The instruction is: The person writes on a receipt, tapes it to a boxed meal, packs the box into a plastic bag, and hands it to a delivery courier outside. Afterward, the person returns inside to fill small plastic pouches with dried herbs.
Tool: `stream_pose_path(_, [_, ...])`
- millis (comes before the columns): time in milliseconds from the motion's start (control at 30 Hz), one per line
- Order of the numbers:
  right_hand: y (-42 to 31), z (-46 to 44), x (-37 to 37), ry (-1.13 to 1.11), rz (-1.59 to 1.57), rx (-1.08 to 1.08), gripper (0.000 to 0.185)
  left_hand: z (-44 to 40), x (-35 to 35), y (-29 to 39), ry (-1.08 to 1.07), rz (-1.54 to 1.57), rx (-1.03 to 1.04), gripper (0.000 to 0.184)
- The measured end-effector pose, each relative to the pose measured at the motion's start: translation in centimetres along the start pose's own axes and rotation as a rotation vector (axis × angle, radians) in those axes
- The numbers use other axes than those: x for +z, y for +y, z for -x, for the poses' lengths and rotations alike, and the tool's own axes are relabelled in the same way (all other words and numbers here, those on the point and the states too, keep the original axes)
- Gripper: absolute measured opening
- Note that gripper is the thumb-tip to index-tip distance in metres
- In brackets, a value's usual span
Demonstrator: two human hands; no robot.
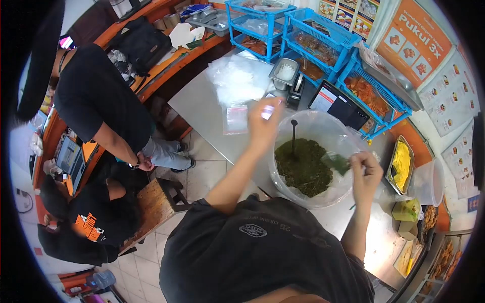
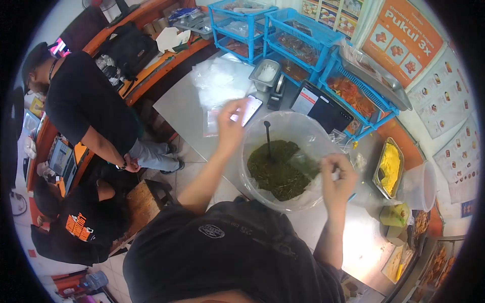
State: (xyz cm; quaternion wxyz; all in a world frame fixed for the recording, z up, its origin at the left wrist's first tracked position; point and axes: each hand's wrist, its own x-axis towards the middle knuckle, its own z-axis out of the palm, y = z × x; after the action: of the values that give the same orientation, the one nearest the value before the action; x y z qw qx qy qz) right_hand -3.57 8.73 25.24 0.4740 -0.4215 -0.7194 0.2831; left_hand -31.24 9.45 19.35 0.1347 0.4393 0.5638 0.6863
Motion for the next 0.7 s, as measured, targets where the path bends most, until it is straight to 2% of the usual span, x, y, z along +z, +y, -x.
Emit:
stream_pose_path(33, [0.5,-0.6,-1.3,0.039,0.062,0.006,0.004,-1.7,-1.6,-5.8,0.131,-0.263,0.179,0.017])
stream_pose_path(67, [0.6,-1.0,-2.0,0.08,0.124,0.014,0.003,-2.2,-3.0,-9.5,0.247,-0.351,-0.046,0.017])
stream_pose_path(133, [-0.1,-1.8,-2.4,0.202,0.149,-0.021,0.007,-2.2,-5.4,-15.7,0.284,-0.848,-0.04,0.018])
stream_pose_path(233, [-0.7,-2.1,-2.6,0.268,0.176,-0.046,0.013,-0.7,-7.4,-20.2,-0.019,-1.123,-0.05,0.018])
stream_pose_path(333, [-1.1,-1.7,-1.9,0.289,0.188,-0.027,0.012,-1.2,-7.4,-20.7,-0.032,-1.098,-0.064,0.015])
stream_pose_path(367, [-1.1,-1.5,-1.6,0.299,0.191,-0.015,0.011,-1.5,-7.0,-20.8,0.037,-1.035,-0.015,0.014])
stream_pose_path(433, [0.3,0.0,-2.1,0.222,0.214,0.21,0.008,-2.4,-5.5,-20.8,0.169,-0.907,0.083,0.012])
stream_pose_path(467, [1.1,0.9,-2.5,0.182,0.223,0.325,0.008,-2.7,-4.9,-20.7,0.089,-0.862,0.079,0.013])
stream_pose_path(533, [1.9,2.0,-2.2,0.16,0.372,0.366,0.018,-3.4,-3.8,-20.4,-0.066,-0.773,0.068,0.017])
stream_pose_path(567, [2.0,2.3,-1.4,0.193,0.39,0.217,0.019,-3.8,-3.1,-20.8,-0.14,-0.761,0.015,0.04])
stream_pose_path(600, [2.0,2.5,-0.7,0.226,0.406,0.068,0.02,-4.0,-2.3,-21.3,-0.182,-0.781,0.021,0.052])
stream_pose_path(700, [1.9,3.2,0.5,0.224,0.389,0.19,0.022,-3.9,-0.2,-22.3,-0.308,-0.853,-0.014,0.083])
